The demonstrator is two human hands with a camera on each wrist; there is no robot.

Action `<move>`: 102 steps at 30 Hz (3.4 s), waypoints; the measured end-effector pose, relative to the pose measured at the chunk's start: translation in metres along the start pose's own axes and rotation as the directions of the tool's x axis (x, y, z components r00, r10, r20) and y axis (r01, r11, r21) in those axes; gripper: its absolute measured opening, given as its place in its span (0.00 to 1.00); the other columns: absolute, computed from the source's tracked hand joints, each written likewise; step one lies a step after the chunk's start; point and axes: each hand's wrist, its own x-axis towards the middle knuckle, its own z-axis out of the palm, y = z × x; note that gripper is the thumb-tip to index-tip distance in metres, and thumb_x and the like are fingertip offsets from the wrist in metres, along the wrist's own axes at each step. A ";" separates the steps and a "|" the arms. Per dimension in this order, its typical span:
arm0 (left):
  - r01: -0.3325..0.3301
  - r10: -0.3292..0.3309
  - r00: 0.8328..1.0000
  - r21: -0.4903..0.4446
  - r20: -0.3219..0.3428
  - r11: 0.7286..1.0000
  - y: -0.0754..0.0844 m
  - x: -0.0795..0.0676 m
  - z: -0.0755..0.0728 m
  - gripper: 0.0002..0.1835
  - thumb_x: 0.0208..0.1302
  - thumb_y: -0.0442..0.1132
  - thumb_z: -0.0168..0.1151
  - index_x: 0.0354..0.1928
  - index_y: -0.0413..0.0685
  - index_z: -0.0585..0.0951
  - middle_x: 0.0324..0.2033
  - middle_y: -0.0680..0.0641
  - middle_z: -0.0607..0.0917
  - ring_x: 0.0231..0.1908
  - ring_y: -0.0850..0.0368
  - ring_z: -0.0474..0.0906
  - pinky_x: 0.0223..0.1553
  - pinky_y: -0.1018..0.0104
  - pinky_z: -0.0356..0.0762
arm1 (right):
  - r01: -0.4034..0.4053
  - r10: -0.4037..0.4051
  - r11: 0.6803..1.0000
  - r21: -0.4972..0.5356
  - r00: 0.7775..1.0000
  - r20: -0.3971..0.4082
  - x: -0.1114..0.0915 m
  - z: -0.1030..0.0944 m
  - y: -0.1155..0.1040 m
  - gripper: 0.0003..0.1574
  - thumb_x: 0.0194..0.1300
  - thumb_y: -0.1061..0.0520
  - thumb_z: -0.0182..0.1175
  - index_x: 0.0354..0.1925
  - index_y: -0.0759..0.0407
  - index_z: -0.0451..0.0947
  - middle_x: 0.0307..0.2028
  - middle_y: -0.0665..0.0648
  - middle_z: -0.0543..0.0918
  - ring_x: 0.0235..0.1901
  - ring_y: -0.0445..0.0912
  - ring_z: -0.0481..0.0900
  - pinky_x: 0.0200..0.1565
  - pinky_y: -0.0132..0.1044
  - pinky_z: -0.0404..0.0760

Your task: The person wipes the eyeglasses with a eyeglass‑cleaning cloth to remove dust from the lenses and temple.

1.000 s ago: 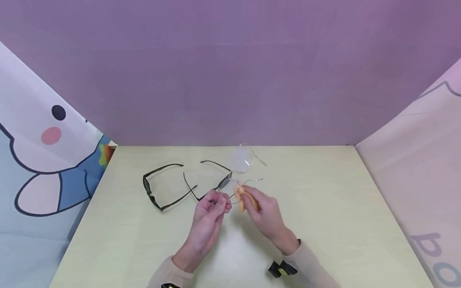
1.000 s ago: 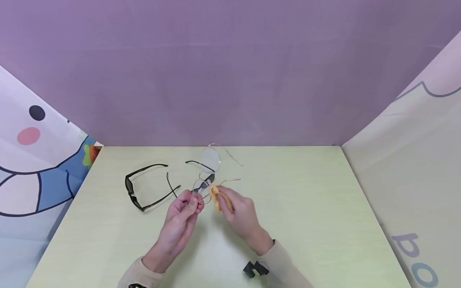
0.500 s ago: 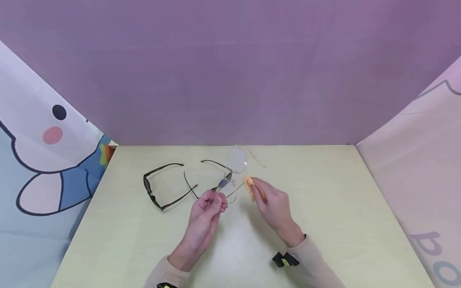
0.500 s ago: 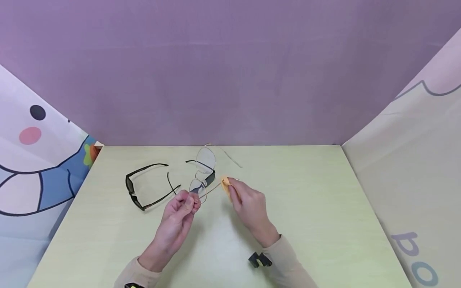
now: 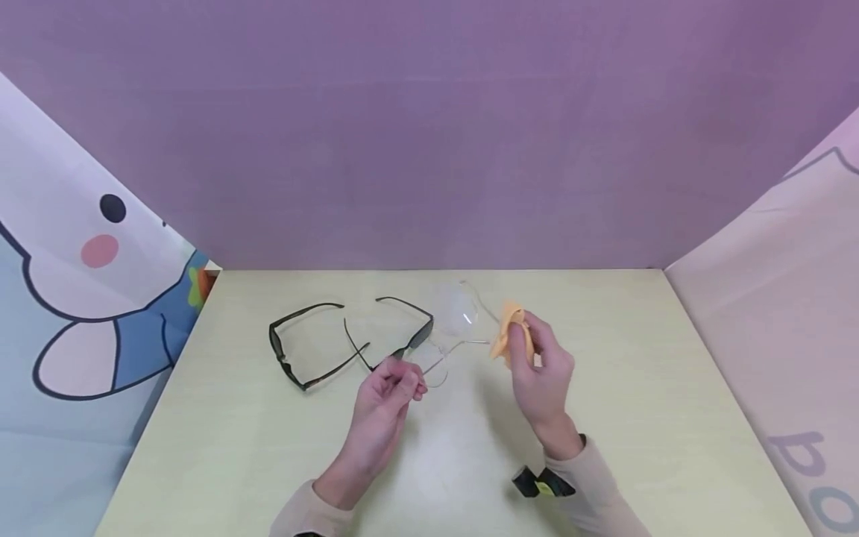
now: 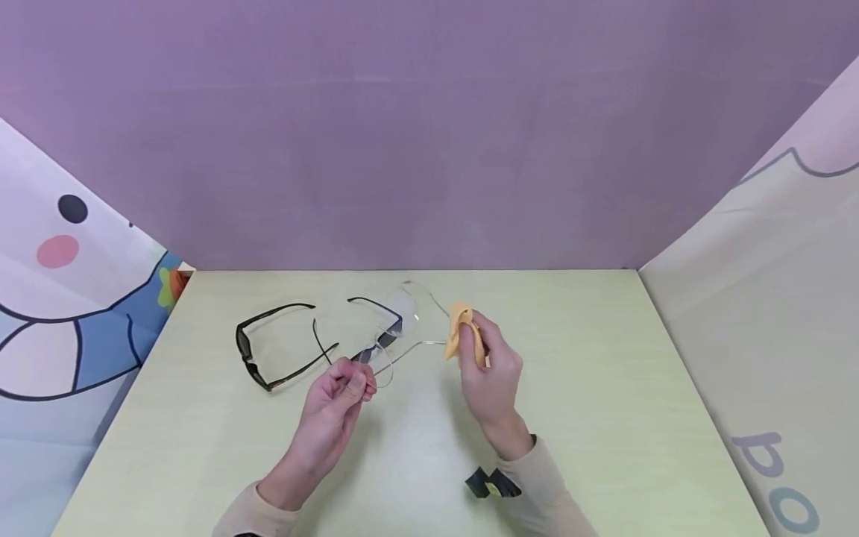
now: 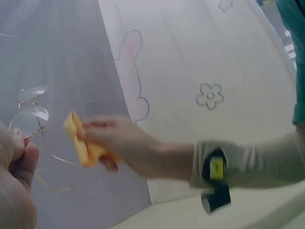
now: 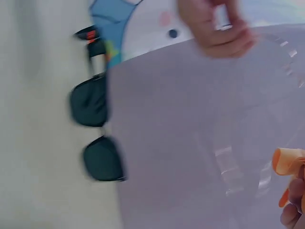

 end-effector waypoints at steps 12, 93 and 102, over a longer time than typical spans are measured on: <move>-0.004 -0.010 0.998 0.238 0.058 0.971 -0.001 -0.004 0.003 0.06 0.69 0.24 0.57 0.43 0.29 0.73 0.35 0.54 0.84 0.36 0.65 0.80 0.41 0.75 0.83 | -0.368 0.326 0.913 0.175 0.918 0.227 0.006 -0.001 -0.009 0.13 0.74 0.71 0.55 0.53 0.74 0.80 0.27 0.43 0.84 0.17 0.37 0.70 0.15 0.27 0.70; 0.058 -0.074 0.996 0.269 0.050 0.961 0.005 -0.004 0.002 0.08 0.70 0.26 0.58 0.44 0.25 0.72 0.35 0.50 0.83 0.35 0.62 0.80 0.42 0.72 0.84 | -0.617 0.548 0.786 0.050 0.731 0.407 -0.022 -0.004 0.002 0.12 0.76 0.64 0.57 0.52 0.69 0.81 0.26 0.49 0.82 0.21 0.37 0.74 0.18 0.29 0.73; 0.084 -0.084 0.996 0.254 -0.011 0.964 0.003 -0.004 0.004 0.03 0.69 0.25 0.58 0.41 0.31 0.74 0.34 0.49 0.83 0.35 0.61 0.81 0.42 0.71 0.85 | 0.336 -0.316 0.936 -0.106 0.934 0.169 -0.013 0.001 0.014 0.14 0.75 0.61 0.59 0.38 0.72 0.84 0.18 0.55 0.79 0.15 0.37 0.66 0.16 0.21 0.67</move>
